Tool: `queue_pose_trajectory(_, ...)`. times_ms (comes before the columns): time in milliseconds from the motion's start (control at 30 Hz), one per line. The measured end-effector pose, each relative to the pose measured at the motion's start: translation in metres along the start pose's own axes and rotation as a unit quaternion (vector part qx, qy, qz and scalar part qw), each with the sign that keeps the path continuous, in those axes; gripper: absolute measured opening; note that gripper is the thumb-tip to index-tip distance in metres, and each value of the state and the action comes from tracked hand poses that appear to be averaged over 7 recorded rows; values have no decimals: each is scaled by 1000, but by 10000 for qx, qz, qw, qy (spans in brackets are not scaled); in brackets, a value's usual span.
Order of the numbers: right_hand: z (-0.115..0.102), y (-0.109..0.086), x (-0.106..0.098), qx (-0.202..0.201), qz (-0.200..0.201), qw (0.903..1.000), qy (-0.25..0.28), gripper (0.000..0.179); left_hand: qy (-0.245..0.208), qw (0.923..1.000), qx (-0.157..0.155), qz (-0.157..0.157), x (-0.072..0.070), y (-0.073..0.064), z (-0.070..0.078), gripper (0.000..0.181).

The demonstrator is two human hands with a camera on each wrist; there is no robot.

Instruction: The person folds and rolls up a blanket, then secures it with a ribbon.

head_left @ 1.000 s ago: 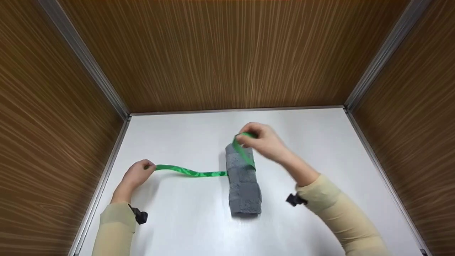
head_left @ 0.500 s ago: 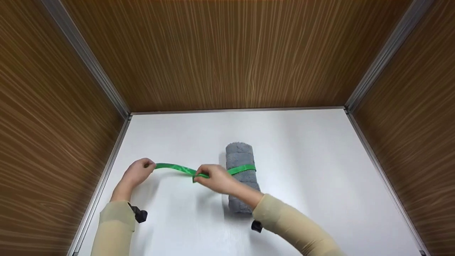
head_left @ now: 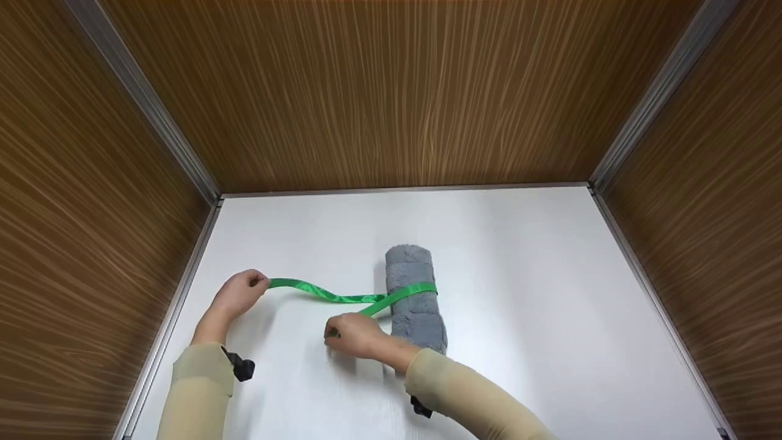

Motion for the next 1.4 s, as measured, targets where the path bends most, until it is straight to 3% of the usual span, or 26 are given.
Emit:
queue_pose_trajectory(167, -3, -2, 8, -16, -389, 9989, 243, 22, 27, 10000, 66, 31, -1, 1, 1, 33)
queue_pose_trajectory(300, -2, -6, 1, -124, -400, 9978, 509, 21, 7, 9999, 90, 45, -1, 1, 2, 33)
queue_pose_trajectory(433, 6, -15, -22, -121, -88, 9974, 701, 20, -36, 9999, 102, 30, -1, -1, 6, 32)
queue_pose_trajectory(633, 36, -43, -73, 131, 625, 9930, 995, 19, -107, 9997, 197, 91, -2, -5, 22, 32)
queue_pose_trajectory(800, 65, -69, -116, 365, 1316, 9830, 1230, 20, -315, 9982, 462, 240, -7, -12, 48, 31)
queue_pose_trajectory(967, 85, -86, -145, 711, 1793, 9696, 1506, 24, -609, 9942, 813, 344, -10, -22, 81, 29)
queue_pose_trajectory(1233, 95, -91, -165, 716, 1932, 9591, 1942, 26, -975, 9888, 1128, 111, -2, -42, 132, 27)
queue_pose_trajectory(1400, 92, -89, -173, 627, 1955, 9443, 2573, 27, -1076, 9847, 1369, -6, 9, -54, 165, 23)
Point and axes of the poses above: each hand's wrist, its own y-axis towards the middle knuckle, its own x-axis out of the palm, z = x × y, the point moved 4 cm from there along y, towards the middle knuckle, and after that the axes turned 10 degrees about -x, right-handed, at the moved point
